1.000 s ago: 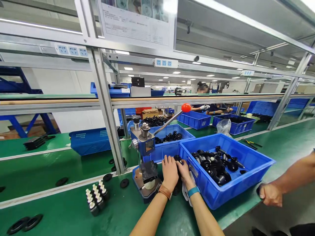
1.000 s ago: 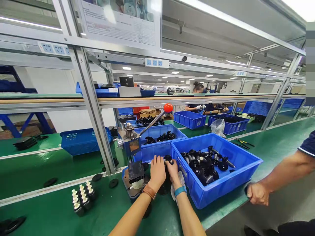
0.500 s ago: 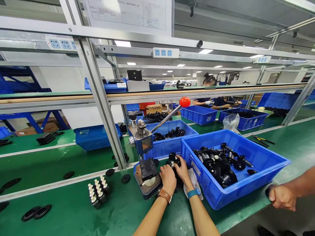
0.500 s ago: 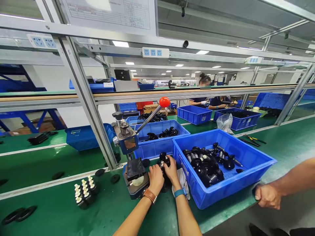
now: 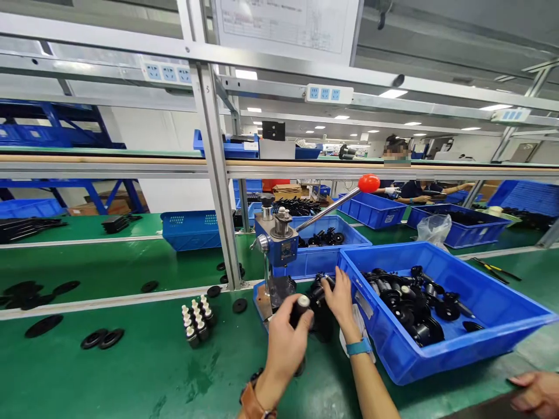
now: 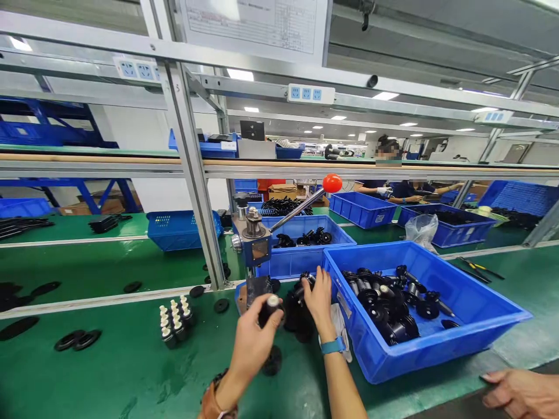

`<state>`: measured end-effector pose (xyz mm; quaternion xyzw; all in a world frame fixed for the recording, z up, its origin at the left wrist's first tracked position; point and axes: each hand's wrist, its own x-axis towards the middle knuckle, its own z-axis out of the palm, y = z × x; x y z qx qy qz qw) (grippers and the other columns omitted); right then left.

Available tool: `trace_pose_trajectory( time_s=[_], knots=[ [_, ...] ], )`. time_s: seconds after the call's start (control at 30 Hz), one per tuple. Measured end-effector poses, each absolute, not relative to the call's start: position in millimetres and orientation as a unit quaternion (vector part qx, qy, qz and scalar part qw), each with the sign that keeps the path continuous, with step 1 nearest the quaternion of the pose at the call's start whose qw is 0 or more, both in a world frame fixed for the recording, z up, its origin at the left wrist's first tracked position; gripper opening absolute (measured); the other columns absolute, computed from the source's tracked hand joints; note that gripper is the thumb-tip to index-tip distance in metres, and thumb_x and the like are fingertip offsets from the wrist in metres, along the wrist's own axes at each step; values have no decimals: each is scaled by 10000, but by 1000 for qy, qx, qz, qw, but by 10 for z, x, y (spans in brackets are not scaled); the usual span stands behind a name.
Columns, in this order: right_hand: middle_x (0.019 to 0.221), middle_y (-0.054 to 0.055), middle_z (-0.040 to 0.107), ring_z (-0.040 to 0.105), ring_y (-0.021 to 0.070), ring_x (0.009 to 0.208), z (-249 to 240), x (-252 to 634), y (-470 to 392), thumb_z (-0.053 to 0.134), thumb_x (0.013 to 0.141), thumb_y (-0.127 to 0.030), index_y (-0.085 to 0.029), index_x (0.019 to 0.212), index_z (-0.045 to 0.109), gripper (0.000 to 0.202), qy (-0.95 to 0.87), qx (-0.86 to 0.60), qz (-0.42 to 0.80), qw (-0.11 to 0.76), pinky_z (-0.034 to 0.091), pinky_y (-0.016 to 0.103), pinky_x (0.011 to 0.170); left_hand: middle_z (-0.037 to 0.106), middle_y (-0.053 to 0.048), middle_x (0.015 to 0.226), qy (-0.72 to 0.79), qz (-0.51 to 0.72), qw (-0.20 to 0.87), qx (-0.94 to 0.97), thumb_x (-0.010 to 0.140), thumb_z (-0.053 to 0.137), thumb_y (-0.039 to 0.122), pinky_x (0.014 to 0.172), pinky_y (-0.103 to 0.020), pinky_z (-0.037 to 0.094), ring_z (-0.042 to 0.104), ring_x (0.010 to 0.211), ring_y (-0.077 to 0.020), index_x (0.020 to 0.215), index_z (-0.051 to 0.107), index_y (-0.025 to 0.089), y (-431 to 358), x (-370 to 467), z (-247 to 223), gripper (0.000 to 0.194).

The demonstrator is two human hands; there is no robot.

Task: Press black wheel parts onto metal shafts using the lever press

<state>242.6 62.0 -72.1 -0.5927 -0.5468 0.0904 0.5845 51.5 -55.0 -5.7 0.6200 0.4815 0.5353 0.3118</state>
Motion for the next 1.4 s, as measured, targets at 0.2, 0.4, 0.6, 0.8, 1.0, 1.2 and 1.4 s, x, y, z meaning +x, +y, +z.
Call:
trace_pose_trajectory(
  time_s=[0.2,0.4,0.6,0.8,1.0,1.2,1.4],
  knots=[
    [1460,136,555,567,257,1343,1295,2260,276,565,1012,-484,-231,1512,445,573,-523,-362,-18,772,496,465,1103,794,-87,1130,491,562,324,582,867,665,339,966,-375,558,731,1059,-260,1133,730,195,12,67,42,309],
    [969,78,741,731,168,873,2508,2211,103,542,1027,-529,-177,1139,734,416,-553,-295,34,778,602,319,773,797,-90,1163,497,533,292,619,874,654,287,988,-376,543,732,1100,-265,1151,720,208,225,89,45,295],
    [873,38,795,753,205,753,1576,2391,-397,721,911,-540,-211,1028,824,364,-453,-524,-35,720,616,336,756,791,-103,1193,490,524,295,631,881,655,273,956,-373,540,733,1098,-275,1177,722,193,248,45,43,313],
    [679,45,742,704,196,561,853,2479,-613,691,906,-581,-161,1041,827,462,-422,-601,0,679,562,288,583,792,-105,1187,497,516,291,634,883,654,289,946,-365,537,734,1085,-277,1176,724,185,235,45,52,320],
    [592,25,669,624,154,484,803,2403,-524,675,938,-532,-134,922,820,424,-394,-582,-51,710,477,258,480,797,-95,1143,504,490,311,640,877,660,314,926,-357,545,732,1047,-270,1118,741,192,236,12,117,283],
    [531,12,616,578,146,465,659,2419,-488,666,961,-454,-147,829,803,361,-406,-578,-120,697,426,269,489,800,-80,1011,494,502,308,640,879,671,359,936,-352,538,724,1000,-252,1014,745,193,233,-11,215,226],
    [508,-7,578,518,126,444,765,2489,-519,593,992,-422,-163,775,773,383,-457,-565,-128,675,377,276,498,802,-82,998,516,485,292,643,856,654,407,898,-371,532,717,976,-265,950,755,189,253,-49,237,258]
  ],
)
